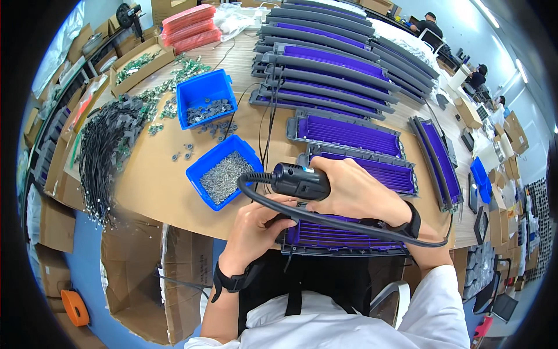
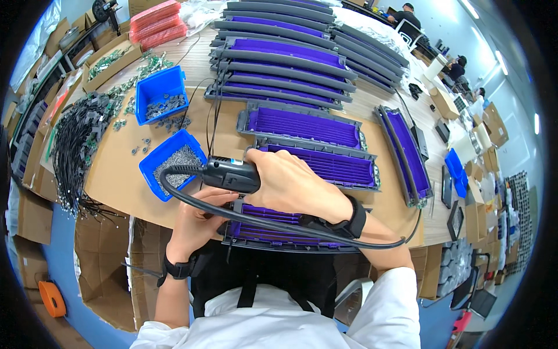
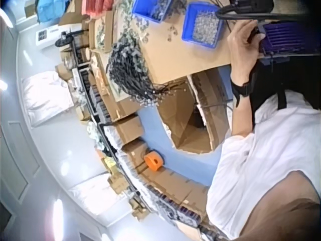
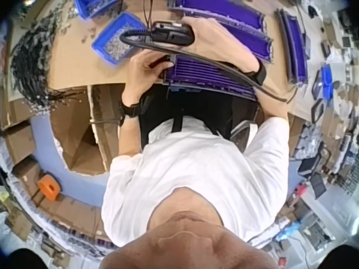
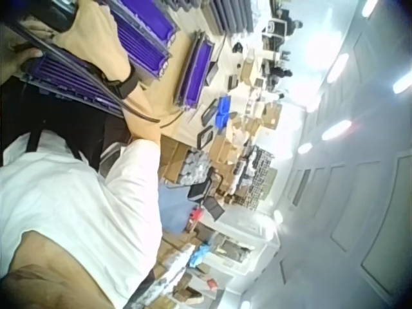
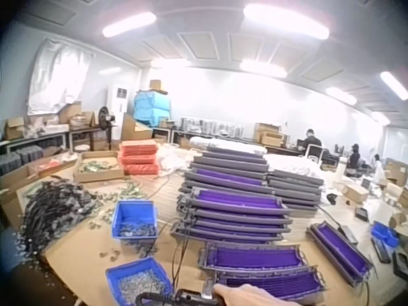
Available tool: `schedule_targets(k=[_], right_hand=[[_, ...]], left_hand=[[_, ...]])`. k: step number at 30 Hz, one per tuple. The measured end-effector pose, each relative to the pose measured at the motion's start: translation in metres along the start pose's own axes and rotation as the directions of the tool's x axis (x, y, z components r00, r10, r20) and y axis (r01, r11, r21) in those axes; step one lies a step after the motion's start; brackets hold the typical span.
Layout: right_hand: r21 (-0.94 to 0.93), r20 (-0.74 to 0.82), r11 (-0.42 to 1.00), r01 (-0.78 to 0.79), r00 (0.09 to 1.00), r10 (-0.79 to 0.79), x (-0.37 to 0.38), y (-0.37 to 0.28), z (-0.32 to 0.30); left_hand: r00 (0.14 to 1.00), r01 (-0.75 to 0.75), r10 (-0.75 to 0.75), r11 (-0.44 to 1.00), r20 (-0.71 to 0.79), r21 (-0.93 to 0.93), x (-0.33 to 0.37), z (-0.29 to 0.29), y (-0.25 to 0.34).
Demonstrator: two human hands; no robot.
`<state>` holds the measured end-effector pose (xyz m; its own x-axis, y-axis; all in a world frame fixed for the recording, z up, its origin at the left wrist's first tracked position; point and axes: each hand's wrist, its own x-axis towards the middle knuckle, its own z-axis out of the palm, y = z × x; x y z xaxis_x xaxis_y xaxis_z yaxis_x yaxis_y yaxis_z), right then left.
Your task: The person uses a handheld electric screwdriver to fasten screws into purple electronic components on a workbench. They repeatedly pick up screws from a blue bin, align them with the component, and drive them in before moving to the next unit.
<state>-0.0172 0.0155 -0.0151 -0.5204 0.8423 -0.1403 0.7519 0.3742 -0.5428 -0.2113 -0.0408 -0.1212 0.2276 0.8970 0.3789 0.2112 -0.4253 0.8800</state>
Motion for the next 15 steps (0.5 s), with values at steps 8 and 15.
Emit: schedule_targets(k=[8, 15], right_hand=[[0.033, 0.053, 0.999, 0.025, 0.998, -0.027, 0.010, 0.011, 0.019], [0.016, 0.099, 1.000, 0.013, 0.995, -0.015, 0.013, 0.013, 0.023]], left_hand=[[0.998, 0.061, -0.061, 0.998, -0.017, 0.024, -0.004, 0.000, -0.003], [0.996, 0.085, -0.087, 0.993, 0.023, 0.078, -0.006, 0.000, -0.008]])
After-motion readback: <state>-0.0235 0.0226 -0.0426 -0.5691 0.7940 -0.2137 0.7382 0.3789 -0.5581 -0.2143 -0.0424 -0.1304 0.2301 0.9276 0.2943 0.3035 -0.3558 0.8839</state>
